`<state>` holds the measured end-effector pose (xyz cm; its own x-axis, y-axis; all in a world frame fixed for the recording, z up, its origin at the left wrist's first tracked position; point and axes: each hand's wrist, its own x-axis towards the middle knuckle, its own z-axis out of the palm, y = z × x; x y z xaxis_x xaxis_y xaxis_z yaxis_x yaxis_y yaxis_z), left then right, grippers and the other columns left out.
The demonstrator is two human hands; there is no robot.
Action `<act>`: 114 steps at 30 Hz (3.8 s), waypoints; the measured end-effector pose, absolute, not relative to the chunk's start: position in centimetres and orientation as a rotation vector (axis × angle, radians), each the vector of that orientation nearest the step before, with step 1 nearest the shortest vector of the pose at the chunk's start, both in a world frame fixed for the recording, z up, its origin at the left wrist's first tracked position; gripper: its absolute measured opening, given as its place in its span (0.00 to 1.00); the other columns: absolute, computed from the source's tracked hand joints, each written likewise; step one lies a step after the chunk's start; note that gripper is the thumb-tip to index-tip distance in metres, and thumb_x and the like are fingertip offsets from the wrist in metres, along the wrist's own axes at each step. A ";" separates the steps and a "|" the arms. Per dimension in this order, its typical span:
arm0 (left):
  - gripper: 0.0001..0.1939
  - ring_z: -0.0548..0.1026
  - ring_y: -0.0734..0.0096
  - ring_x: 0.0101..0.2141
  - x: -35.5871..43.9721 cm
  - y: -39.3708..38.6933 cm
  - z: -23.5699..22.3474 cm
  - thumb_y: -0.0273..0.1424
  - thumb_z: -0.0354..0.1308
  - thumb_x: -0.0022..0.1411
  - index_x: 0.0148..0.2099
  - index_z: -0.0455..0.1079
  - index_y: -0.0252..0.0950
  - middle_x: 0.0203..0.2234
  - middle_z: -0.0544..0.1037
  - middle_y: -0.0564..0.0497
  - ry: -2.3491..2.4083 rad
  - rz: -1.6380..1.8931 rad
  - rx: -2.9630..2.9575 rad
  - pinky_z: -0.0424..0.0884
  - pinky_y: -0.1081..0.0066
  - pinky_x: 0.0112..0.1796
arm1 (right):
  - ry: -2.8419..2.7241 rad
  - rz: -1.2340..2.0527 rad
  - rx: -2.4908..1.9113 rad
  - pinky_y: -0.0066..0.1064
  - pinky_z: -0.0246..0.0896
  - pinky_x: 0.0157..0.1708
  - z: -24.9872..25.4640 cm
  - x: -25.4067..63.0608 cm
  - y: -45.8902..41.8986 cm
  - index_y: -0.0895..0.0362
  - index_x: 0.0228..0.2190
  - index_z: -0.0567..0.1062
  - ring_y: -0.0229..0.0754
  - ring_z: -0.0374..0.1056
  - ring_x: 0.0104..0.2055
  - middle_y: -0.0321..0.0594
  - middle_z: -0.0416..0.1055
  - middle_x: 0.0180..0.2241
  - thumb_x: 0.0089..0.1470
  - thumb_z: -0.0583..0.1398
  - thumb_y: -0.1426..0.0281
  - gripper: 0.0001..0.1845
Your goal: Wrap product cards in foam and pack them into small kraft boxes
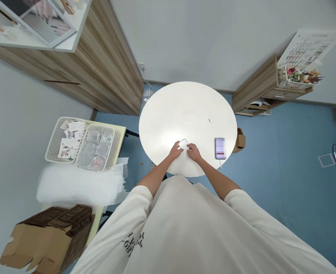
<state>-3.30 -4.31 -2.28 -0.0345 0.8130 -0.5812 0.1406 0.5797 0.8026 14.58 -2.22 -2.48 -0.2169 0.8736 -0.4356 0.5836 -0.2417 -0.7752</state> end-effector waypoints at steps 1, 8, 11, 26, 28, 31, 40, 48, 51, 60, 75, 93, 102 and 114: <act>0.37 0.66 0.54 0.64 -3.1 -4.5 -2.7 0.26 0.60 0.57 0.68 0.57 0.40 0.66 0.64 0.42 1.560 0.654 0.837 0.67 0.60 0.57 | -1.722 1.444 -1.740 0.42 0.67 0.56 -2.9 15.0 -2.3 0.55 0.53 0.73 0.46 0.70 0.50 0.48 0.62 0.60 0.53 0.57 0.71 0.24; 0.28 0.68 0.54 0.62 -2.7 -8.1 -2.9 0.26 0.60 0.57 0.60 0.66 0.39 0.61 0.71 0.41 1.666 0.600 0.933 0.64 0.57 0.59 | -1.780 1.428 -1.777 0.42 0.66 0.55 -3.0 16.9 -2.8 0.53 0.56 0.70 0.47 0.70 0.52 0.46 0.63 0.61 0.55 0.57 0.71 0.26; 0.26 0.69 0.54 0.61 -2.3 -8.7 -2.7 0.26 0.60 0.57 0.58 0.68 0.38 0.59 0.73 0.42 1.674 0.563 0.931 0.65 0.57 0.59 | -1.834 1.445 -1.833 0.42 0.66 0.56 -2.8 16.7 -1.7 0.54 0.57 0.69 0.49 0.70 0.52 0.47 0.64 0.61 0.55 0.57 0.71 0.27; 0.33 0.63 0.54 0.65 -2.9 -5.4 0.0 0.28 0.59 0.59 0.66 0.61 0.40 0.67 0.63 0.45 1.558 0.430 1.018 0.60 0.62 0.62 | -1.952 1.502 -1.840 0.38 0.65 0.57 -2.0 15.7 -4.3 0.52 0.64 0.62 0.47 0.69 0.56 0.44 0.61 0.66 0.59 0.58 0.70 0.32; 0.33 0.63 0.54 0.65 -3.0 -5.5 -0.2 0.27 0.59 0.59 0.66 0.60 0.39 0.67 0.63 0.44 1.571 0.430 1.028 0.60 0.62 0.62 | -1.922 1.523 -1.858 0.38 0.66 0.56 -1.8 15.7 -4.7 0.52 0.65 0.60 0.47 0.69 0.56 0.43 0.61 0.65 0.59 0.58 0.69 0.34; 0.33 0.65 0.54 0.63 -3.1 -5.8 -0.4 0.26 0.59 0.58 0.66 0.60 0.38 0.66 0.65 0.43 1.590 0.451 1.046 0.61 0.61 0.61 | -1.869 1.537 -1.885 0.38 0.66 0.55 -1.4 15.6 -5.0 0.51 0.66 0.59 0.47 0.69 0.55 0.44 0.61 0.66 0.58 0.59 0.68 0.36; 0.32 0.68 0.56 0.61 -3.4 -5.6 0.2 0.22 0.59 0.57 0.64 0.62 0.37 0.61 0.70 0.42 1.579 0.566 1.082 0.65 0.60 0.59 | -1.862 1.387 -1.916 0.36 0.65 0.55 -0.5 14.8 -4.2 0.56 0.64 0.64 0.44 0.71 0.51 0.49 0.66 0.60 0.62 0.55 0.70 0.29; 0.21 0.73 0.61 0.53 -3.6 -4.1 0.4 0.26 0.58 0.65 0.59 0.66 0.36 0.52 0.73 0.41 1.700 0.612 1.141 0.68 0.62 0.55 | -1.938 1.225 -1.965 0.34 0.63 0.54 1.7 14.5 -1.8 0.56 0.55 0.74 0.45 0.70 0.53 0.47 0.73 0.54 0.67 0.52 0.68 0.20; 0.16 0.74 0.62 0.51 -3.5 -3.5 0.2 0.29 0.58 0.67 0.57 0.68 0.36 0.50 0.74 0.41 1.746 0.594 1.127 0.69 0.64 0.53 | -2.004 1.189 -1.973 0.32 0.62 0.54 1.9 14.2 -1.0 0.56 0.53 0.77 0.45 0.69 0.55 0.46 0.74 0.53 0.67 0.51 0.69 0.19; 0.11 0.77 0.65 0.46 -3.7 -1.5 -0.2 0.27 0.58 0.67 0.51 0.73 0.34 0.46 0.78 0.42 1.788 0.531 1.110 0.70 0.68 0.49 | -2.129 1.137 -2.020 0.27 0.61 0.47 2.4 13.3 0.5 0.55 0.47 0.80 0.43 0.71 0.49 0.44 0.77 0.48 0.67 0.53 0.70 0.17; 0.11 0.77 0.61 0.49 -4.4 0.4 0.1 0.33 0.58 0.67 0.47 0.80 0.40 0.47 0.82 0.48 1.726 0.523 1.102 0.70 0.64 0.54 | -2.223 1.239 -1.840 0.33 0.62 0.47 3.0 14.1 3.0 0.51 0.45 0.81 0.47 0.72 0.47 0.39 0.80 0.45 0.67 0.52 0.69 0.18; 0.31 0.77 0.60 0.54 -5.1 -0.8 -1.2 0.21 0.63 0.56 0.63 0.68 0.34 0.57 0.76 0.40 1.645 0.515 0.972 0.70 0.64 0.56 | -2.121 1.203 -1.983 0.36 0.64 0.47 1.5 14.0 3.6 0.55 0.52 0.73 0.49 0.70 0.46 0.47 0.76 0.44 0.64 0.51 0.73 0.19; 0.28 0.75 0.63 0.54 -5.9 -3.2 -1.8 0.22 0.59 0.58 0.61 0.66 0.36 0.56 0.75 0.41 1.670 0.439 0.946 0.68 0.65 0.55 | -1.727 1.402 -2.114 0.35 0.67 0.50 -1.0 14.4 -0.3 0.54 0.52 0.73 0.44 0.72 0.50 0.43 0.76 0.49 0.63 0.53 0.71 0.18; 0.27 0.70 0.57 0.60 -5.4 -3.5 -1.4 0.25 0.60 0.58 0.60 0.67 0.38 0.60 0.73 0.43 1.609 0.430 1.069 0.65 0.61 0.59 | -1.817 1.448 -1.997 0.40 0.60 0.61 -0.5 13.7 -2.5 0.54 0.61 0.67 0.47 0.67 0.61 0.45 0.69 0.61 0.61 0.56 0.69 0.27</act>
